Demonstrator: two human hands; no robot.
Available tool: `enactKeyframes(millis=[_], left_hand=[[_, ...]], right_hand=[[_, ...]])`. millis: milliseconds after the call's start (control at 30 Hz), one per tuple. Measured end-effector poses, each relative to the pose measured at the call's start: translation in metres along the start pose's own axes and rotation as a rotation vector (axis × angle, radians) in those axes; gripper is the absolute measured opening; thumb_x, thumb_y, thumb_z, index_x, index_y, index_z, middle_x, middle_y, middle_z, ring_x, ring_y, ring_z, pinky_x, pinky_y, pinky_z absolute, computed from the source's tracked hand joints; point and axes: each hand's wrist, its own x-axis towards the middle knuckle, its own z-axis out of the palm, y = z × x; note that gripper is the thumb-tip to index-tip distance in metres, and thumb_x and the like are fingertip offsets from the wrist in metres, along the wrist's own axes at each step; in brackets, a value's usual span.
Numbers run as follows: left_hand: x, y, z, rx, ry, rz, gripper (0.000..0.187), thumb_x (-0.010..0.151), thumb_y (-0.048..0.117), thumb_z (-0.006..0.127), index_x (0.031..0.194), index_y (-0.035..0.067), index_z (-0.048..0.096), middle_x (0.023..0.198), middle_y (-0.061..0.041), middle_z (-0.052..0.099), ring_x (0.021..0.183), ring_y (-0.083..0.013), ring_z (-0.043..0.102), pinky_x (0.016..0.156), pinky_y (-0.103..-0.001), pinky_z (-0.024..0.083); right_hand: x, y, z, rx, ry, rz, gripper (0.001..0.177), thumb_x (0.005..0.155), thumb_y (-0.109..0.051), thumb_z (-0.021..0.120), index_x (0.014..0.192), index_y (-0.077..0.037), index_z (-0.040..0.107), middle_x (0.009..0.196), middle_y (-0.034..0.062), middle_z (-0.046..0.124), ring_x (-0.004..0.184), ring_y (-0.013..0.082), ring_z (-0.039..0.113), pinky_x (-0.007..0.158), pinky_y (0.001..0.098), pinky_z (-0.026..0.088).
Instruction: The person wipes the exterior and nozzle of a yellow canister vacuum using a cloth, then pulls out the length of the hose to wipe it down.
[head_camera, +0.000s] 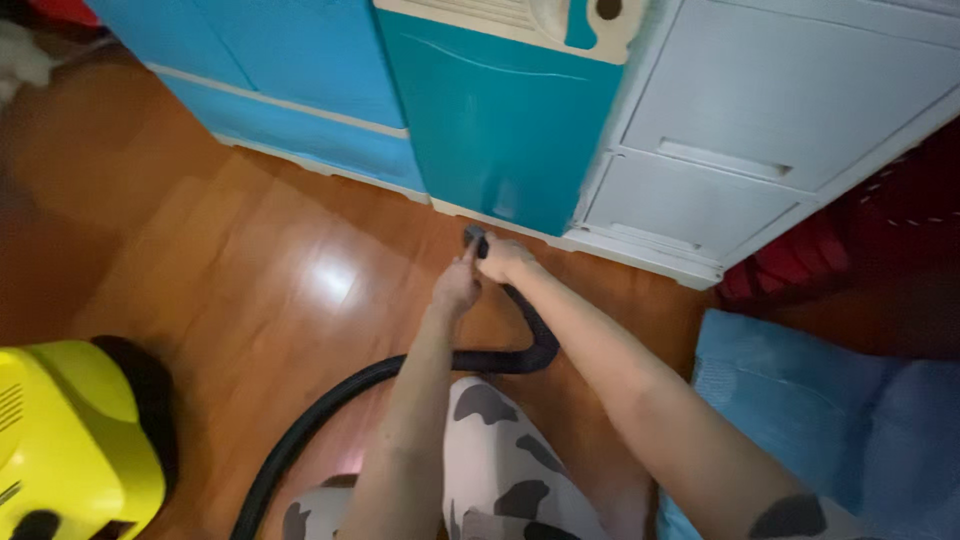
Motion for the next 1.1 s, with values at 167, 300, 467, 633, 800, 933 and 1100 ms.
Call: enactKeyframes(millis=[167,300,467,633,800,933,1100], left_hand=[[-0.002,-0.007,-0.01,-0.025,0.103,0.043,0.099,0.076,0.003,0.069,0.161,0.024,0.021,0.147,-0.025,0.046,0.122,-0.0429,0.057,0.097,-0.05,0.051],[-0.012,-0.029,-0.024,-0.048,0.171,-0.123,0.083,0.083,0.003,0.064,0.157,0.025,0.034,0.158,-0.02,0.037,0.126,-0.0421,0.057,0.098,-0.05,0.052],[-0.022,-0.074,-0.051,-0.132,0.352,0.046,0.076,0.079,-0.002,0.064,0.149,0.018,0.044,0.16,-0.015,0.039,0.131,-0.0409,0.055,0.101,-0.048,0.051],[-0.04,-0.095,-0.082,-0.156,0.321,-0.092,0.076,0.079,0.005,0.073,0.148,0.019,0.044,0.157,-0.013,0.04,0.129,-0.04,0.054,0.102,-0.049,0.049],[-0.066,-0.123,-0.096,-0.188,0.382,-0.125,0.078,0.075,0.004,0.077,0.146,0.017,0.048,0.15,-0.014,0.048,0.129,-0.0397,0.056,0.104,-0.047,0.051],[-0.089,-0.144,-0.113,-0.169,0.431,-0.125,0.079,0.073,0.001,0.077,0.145,0.015,0.049,0.146,-0.014,0.051,0.129,-0.0392,0.057,0.105,-0.046,0.051],[-0.119,-0.171,-0.133,-0.15,0.498,-0.184,0.069,0.078,0.007,0.078,0.14,0.017,0.051,0.152,-0.012,0.047,0.127,-0.038,0.058,0.1,-0.047,0.052]], right_hand=[[0.026,-0.006,0.026,0.019,0.004,-0.065,0.084,0.085,-0.052,0.059,0.157,-0.02,0.032,0.138,0.0192,0.062,0.124,0.0392,0.062,0.102,0.0522,0.05],[0.046,-0.032,0.049,-0.012,0.045,-0.194,0.079,0.084,-0.055,0.063,0.15,-0.016,0.046,0.134,0.0219,0.065,0.12,0.0429,0.063,0.101,0.0528,0.051],[0.055,-0.079,0.047,0.075,-0.001,-0.274,0.076,0.078,-0.049,0.068,0.143,-0.012,0.052,0.124,0.0217,0.069,0.109,0.0385,0.069,0.092,0.046,0.056],[0.04,-0.13,0.049,0.057,-0.081,-0.294,0.068,0.075,-0.041,0.07,0.134,-0.008,0.06,0.115,0.0198,0.077,0.102,0.0336,0.075,0.086,0.0432,0.059],[0.039,-0.165,0.067,-0.003,-0.013,-0.415,0.071,0.075,-0.042,0.075,0.135,-0.008,0.06,0.125,0.0216,0.069,0.115,0.0373,0.067,0.097,0.0433,0.055],[0.042,-0.191,0.088,-0.002,-0.11,-0.356,0.072,0.074,-0.043,0.072,0.139,-0.014,0.058,0.127,0.0193,0.068,0.117,0.0373,0.065,0.097,0.046,0.053],[0.057,-0.224,0.124,-0.037,-0.096,-0.511,0.075,0.075,-0.049,0.072,0.14,-0.016,0.056,0.129,0.0217,0.067,0.117,0.0393,0.065,0.098,0.0467,0.052]])
